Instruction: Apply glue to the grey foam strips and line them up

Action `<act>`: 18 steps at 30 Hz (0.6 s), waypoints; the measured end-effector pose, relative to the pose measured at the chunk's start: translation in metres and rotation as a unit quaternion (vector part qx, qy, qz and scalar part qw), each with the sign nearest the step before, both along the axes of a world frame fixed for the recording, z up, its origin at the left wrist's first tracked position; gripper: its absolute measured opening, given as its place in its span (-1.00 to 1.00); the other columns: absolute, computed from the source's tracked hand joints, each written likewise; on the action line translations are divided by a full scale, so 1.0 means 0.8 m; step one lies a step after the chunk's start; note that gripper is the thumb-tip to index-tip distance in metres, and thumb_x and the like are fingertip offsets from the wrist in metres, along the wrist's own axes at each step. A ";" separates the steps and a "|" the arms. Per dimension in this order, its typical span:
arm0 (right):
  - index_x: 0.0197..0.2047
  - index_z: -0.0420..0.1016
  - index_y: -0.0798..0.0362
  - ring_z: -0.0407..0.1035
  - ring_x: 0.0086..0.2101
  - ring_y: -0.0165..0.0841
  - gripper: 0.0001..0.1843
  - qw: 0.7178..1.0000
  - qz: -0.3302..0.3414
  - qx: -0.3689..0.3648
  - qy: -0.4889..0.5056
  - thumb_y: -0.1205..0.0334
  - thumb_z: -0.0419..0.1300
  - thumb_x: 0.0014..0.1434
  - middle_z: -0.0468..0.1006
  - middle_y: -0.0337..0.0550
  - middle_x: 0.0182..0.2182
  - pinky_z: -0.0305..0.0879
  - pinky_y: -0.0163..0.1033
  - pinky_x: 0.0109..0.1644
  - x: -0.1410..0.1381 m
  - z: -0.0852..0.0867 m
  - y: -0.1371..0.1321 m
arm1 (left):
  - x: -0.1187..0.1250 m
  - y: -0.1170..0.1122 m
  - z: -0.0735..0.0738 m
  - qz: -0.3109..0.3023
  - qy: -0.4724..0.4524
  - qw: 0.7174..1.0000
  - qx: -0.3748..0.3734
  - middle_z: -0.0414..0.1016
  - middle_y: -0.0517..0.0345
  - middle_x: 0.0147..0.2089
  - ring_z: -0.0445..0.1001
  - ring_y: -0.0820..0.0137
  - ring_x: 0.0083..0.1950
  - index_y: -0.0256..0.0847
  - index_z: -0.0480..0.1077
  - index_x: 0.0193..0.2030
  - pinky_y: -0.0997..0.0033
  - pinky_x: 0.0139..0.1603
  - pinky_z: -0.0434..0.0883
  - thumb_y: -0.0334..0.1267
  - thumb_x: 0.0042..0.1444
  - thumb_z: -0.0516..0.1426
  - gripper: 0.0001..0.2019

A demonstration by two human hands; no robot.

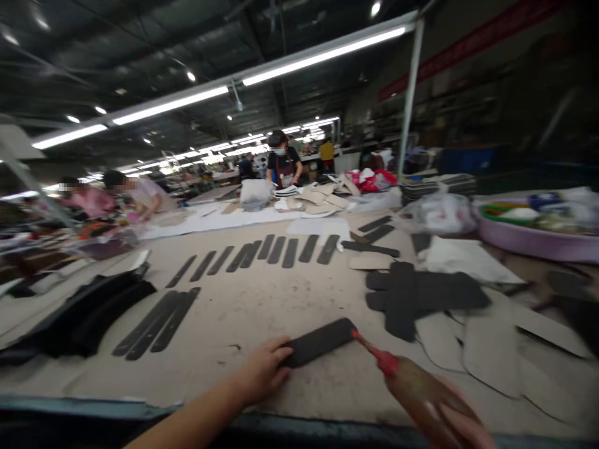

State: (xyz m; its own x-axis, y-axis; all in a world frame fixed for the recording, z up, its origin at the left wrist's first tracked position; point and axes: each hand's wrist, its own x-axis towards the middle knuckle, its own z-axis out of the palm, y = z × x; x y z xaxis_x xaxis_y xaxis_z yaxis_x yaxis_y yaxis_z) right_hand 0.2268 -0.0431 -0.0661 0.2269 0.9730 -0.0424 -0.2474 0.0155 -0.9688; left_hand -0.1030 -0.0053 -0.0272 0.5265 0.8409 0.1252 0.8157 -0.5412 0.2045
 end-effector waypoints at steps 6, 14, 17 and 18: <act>-0.12 0.32 -0.01 0.44 -0.33 -0.19 -0.51 0.999 -0.031 -0.026 0.027 0.08 0.34 -0.12 0.53 -0.17 -0.33 0.42 -0.19 -0.30 -0.049 0.017 -0.020 | -0.042 -0.012 -0.013 -0.054 0.003 0.993 0.109 0.49 -0.03 -0.06 0.49 0.28 -0.05 -0.18 0.45 -0.05 0.28 -0.03 0.52 -0.35 0.21 -0.02 -0.73; -0.13 0.31 0.03 0.41 -0.28 -0.24 -0.63 0.973 0.016 0.114 -0.199 0.30 0.20 -0.07 0.45 -0.15 -0.28 0.41 -0.19 -0.22 -0.126 0.016 0.002 | -0.044 -0.014 -0.032 -0.061 0.001 0.992 0.107 0.54 -0.02 -0.11 0.49 0.32 -0.10 -0.24 0.49 -0.09 0.37 -0.01 0.50 -0.45 0.18 -0.05 -0.68; -0.12 0.30 0.02 0.37 -0.22 -0.23 -0.62 0.950 0.032 0.155 -0.271 0.37 0.18 -0.07 0.40 -0.14 -0.26 0.38 -0.15 -0.14 -0.140 0.012 0.002 | -0.039 -0.015 -0.030 -0.058 0.008 0.995 0.075 0.54 -0.03 -0.13 0.48 0.31 -0.12 -0.26 0.50 -0.12 0.34 -0.04 0.51 -0.47 0.17 -0.06 -0.68; -0.12 0.30 0.01 0.36 -0.22 -0.23 -0.61 0.943 0.037 0.163 -0.289 0.38 0.17 -0.07 0.39 -0.14 -0.25 0.37 -0.14 -0.13 -0.143 0.011 0.001 | -0.038 -0.015 -0.028 -0.055 0.006 0.997 0.060 0.53 -0.02 -0.13 0.48 0.31 -0.13 -0.26 0.50 -0.13 0.34 -0.05 0.51 -0.47 0.18 -0.06 -0.68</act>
State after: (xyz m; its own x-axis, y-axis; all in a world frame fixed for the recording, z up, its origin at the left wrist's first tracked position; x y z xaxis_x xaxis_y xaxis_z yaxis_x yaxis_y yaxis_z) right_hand 0.1127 -0.0421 -0.0570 0.0520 0.9268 0.3720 0.3085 0.3393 -0.8886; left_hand -0.1336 -0.0176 -0.0499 0.6170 0.7571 0.2147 0.7519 -0.6477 0.1230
